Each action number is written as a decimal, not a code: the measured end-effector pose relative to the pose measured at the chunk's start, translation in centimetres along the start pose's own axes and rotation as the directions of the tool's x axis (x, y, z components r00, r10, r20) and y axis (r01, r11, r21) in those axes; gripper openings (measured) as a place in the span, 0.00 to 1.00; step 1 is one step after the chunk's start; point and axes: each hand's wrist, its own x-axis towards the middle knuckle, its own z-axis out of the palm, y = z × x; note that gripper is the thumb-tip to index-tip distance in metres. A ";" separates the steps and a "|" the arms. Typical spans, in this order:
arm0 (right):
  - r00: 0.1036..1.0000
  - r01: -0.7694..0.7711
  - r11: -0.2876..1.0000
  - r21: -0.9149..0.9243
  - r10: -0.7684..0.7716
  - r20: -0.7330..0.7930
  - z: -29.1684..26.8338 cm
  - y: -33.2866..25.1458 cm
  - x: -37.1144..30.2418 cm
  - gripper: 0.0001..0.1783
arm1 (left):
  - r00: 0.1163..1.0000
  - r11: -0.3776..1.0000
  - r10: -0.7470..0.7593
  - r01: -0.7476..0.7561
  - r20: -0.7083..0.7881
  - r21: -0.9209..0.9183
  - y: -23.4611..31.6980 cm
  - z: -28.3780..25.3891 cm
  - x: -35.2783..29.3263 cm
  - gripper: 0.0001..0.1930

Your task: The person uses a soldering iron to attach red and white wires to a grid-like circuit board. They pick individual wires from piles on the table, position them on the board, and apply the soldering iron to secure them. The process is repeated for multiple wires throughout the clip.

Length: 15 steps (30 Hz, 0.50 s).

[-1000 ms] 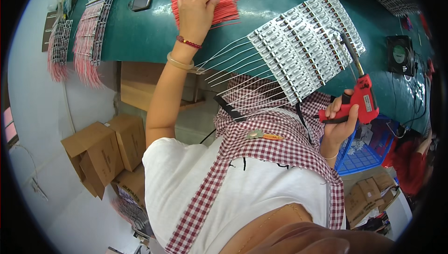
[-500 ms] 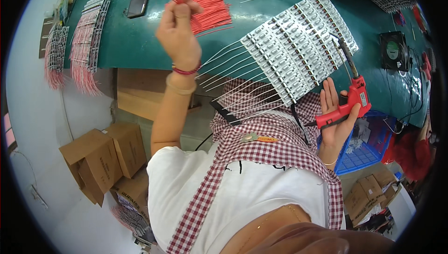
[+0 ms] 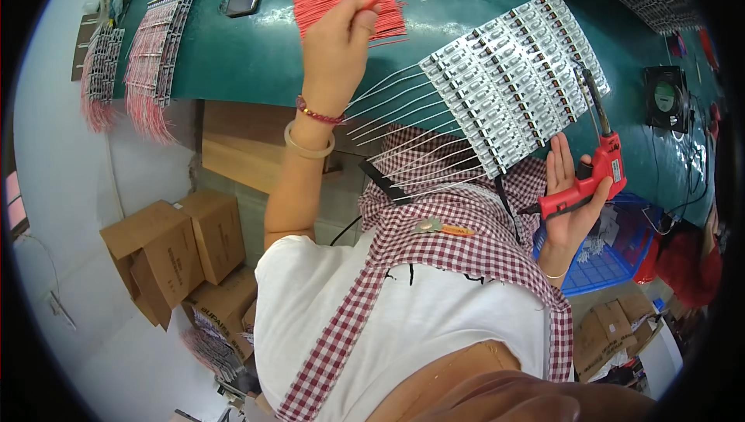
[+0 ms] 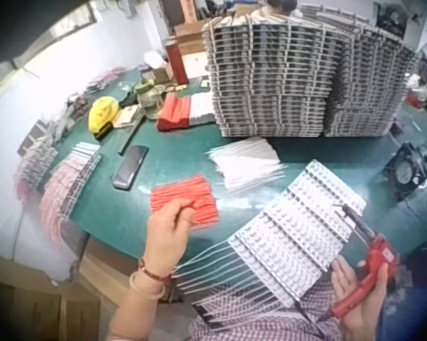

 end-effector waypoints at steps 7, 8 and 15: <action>1.000 -0.027 0.998 0.056 0.027 0.010 -0.1 -0.2 0.3 0.25 | 0.956 0.751 0.184 -0.286 0.228 0.595 -3.8 0.7 0.2 0.08; 1.000 -0.024 0.998 0.058 0.024 0.011 -0.2 -0.2 0.3 0.25 | 0.954 0.740 0.202 -0.298 0.223 0.603 -3.9 0.8 0.3 0.08; 0.999 0.007 0.997 0.074 -0.004 -0.041 -0.1 -0.6 0.6 0.26 | 0.961 0.773 0.206 -0.276 0.185 0.571 -3.3 0.4 0.6 0.07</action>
